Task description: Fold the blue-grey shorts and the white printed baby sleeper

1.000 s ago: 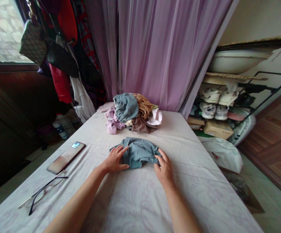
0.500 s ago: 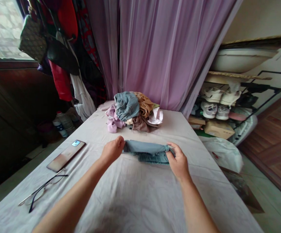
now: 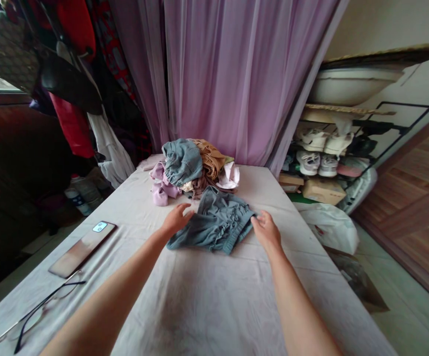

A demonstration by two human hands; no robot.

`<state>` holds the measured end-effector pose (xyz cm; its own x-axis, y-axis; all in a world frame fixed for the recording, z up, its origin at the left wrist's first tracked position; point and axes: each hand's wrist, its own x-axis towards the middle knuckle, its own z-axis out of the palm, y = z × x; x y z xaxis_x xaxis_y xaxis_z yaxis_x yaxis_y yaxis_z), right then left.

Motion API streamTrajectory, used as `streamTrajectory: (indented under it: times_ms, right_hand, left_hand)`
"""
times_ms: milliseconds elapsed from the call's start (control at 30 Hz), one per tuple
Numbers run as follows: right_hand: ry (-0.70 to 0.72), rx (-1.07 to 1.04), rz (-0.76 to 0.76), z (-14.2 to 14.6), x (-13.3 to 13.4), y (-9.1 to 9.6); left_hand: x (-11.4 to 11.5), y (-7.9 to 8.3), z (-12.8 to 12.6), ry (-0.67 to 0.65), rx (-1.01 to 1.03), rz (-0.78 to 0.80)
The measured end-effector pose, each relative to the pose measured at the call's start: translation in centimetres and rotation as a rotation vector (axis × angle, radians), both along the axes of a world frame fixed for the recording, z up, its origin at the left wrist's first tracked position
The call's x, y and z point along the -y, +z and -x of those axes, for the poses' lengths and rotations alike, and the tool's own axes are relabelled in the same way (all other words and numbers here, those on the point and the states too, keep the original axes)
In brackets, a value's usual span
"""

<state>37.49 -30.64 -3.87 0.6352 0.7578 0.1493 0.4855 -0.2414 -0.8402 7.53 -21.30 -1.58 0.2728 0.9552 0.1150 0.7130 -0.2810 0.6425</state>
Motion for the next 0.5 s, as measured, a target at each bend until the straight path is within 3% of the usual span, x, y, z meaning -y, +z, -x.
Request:
streamTrajectory:
  times_ms: [133,300,400,500]
  right_hand:
    - [0.112,0.272,0.327,4.3,4.4,-0.4]
    - [0.259,0.405,0.404,9.6,5.7,0.4]
    - [0.279,0.36,0.367,9.5,5.2,0.4]
    - [0.255,0.2,0.309,5.9,5.3,0.4]
  left_hand:
    - [2.9,-2.5,3.2,-0.055,-0.29,-0.097]
    - [4.4,-3.3,3.2,-0.03,-0.245,-0.201]
    - [5.3,-3.5,2.7,-0.035,-0.128,-0.18]
    - [6.9,-3.1,2.6,-0.033,-0.043,-0.104]
